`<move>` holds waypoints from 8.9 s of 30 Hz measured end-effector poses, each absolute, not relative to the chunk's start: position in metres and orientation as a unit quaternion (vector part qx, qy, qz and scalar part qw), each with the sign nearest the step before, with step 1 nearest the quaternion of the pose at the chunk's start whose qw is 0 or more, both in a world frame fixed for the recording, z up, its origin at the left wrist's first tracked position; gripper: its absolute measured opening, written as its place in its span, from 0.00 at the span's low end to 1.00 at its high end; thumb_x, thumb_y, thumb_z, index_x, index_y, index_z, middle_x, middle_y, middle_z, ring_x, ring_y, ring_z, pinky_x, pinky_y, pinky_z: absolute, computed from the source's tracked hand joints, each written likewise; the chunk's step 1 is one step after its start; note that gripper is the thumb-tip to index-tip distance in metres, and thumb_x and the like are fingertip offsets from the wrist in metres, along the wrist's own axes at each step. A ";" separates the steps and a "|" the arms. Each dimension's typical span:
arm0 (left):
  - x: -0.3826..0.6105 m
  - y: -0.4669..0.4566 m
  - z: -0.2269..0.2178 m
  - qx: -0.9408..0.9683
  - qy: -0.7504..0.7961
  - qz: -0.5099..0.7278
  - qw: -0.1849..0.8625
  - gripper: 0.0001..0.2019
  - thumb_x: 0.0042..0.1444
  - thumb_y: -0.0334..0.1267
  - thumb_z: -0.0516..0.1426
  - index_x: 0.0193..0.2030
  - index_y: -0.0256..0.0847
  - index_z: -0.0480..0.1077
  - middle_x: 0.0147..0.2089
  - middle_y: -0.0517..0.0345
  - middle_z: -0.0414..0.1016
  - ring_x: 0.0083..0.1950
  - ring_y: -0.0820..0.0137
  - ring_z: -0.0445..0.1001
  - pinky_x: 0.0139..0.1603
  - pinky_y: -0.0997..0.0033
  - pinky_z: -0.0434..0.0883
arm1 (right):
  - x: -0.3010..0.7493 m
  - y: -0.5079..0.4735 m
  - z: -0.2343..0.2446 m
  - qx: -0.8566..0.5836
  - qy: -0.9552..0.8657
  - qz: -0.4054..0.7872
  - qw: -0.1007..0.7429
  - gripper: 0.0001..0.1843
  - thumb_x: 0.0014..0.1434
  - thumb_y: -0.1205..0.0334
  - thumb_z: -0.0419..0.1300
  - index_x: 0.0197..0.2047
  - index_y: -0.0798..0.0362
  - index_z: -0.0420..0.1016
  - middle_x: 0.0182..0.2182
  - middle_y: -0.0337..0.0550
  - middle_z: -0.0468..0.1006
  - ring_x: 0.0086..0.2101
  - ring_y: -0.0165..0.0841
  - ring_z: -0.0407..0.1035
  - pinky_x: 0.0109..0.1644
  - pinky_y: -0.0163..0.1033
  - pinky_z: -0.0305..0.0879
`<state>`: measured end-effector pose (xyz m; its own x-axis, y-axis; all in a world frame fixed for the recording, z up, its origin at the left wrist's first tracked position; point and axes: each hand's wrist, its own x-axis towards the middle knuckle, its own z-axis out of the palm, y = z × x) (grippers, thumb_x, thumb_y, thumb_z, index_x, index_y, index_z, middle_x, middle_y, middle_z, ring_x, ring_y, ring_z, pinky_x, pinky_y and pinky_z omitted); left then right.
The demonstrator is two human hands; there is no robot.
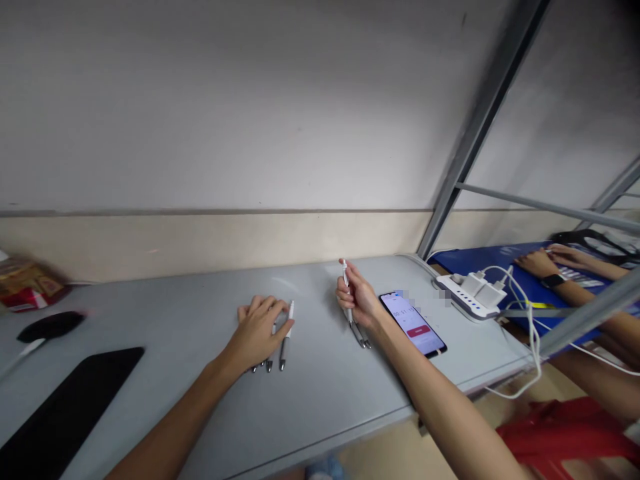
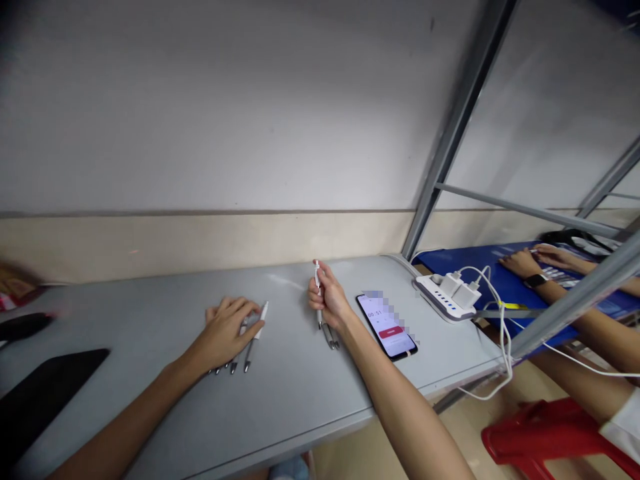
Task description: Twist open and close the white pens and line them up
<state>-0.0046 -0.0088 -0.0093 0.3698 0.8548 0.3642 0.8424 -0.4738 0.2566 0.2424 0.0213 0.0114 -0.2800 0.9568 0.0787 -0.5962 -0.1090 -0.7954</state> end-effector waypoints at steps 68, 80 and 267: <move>0.009 -0.021 0.010 0.852 0.450 0.261 0.055 0.10 0.64 0.42 0.49 0.44 0.45 0.69 0.42 0.58 0.74 0.46 0.66 0.68 0.51 0.61 0.57 | 0.229 0.007 0.007 -0.374 -0.781 0.354 0.352 0.17 0.61 0.50 0.57 0.34 0.54 0.78 0.29 0.39 0.76 0.31 0.29 0.66 0.34 0.33 0.57; 0.005 -0.015 0.006 0.864 0.442 0.233 -0.056 0.11 0.67 0.36 0.44 0.45 0.42 0.67 0.39 0.56 0.74 0.43 0.65 0.67 0.42 0.63 0.56 | 0.233 0.012 0.005 -0.380 -0.640 0.591 0.313 0.26 0.59 0.41 0.54 0.27 0.56 0.73 0.17 0.34 0.57 0.19 0.24 0.49 0.22 0.33 0.43; -0.015 -0.003 -0.004 0.836 0.516 0.181 -0.043 0.08 0.58 0.39 0.52 0.43 0.45 0.67 0.46 0.55 0.71 0.49 0.58 0.64 0.47 0.57 0.56 | 0.246 0.021 0.009 -0.145 -0.313 0.753 0.560 0.16 0.61 0.59 0.58 0.52 0.38 0.63 0.19 0.28 0.54 0.16 0.23 0.47 0.17 0.27 0.40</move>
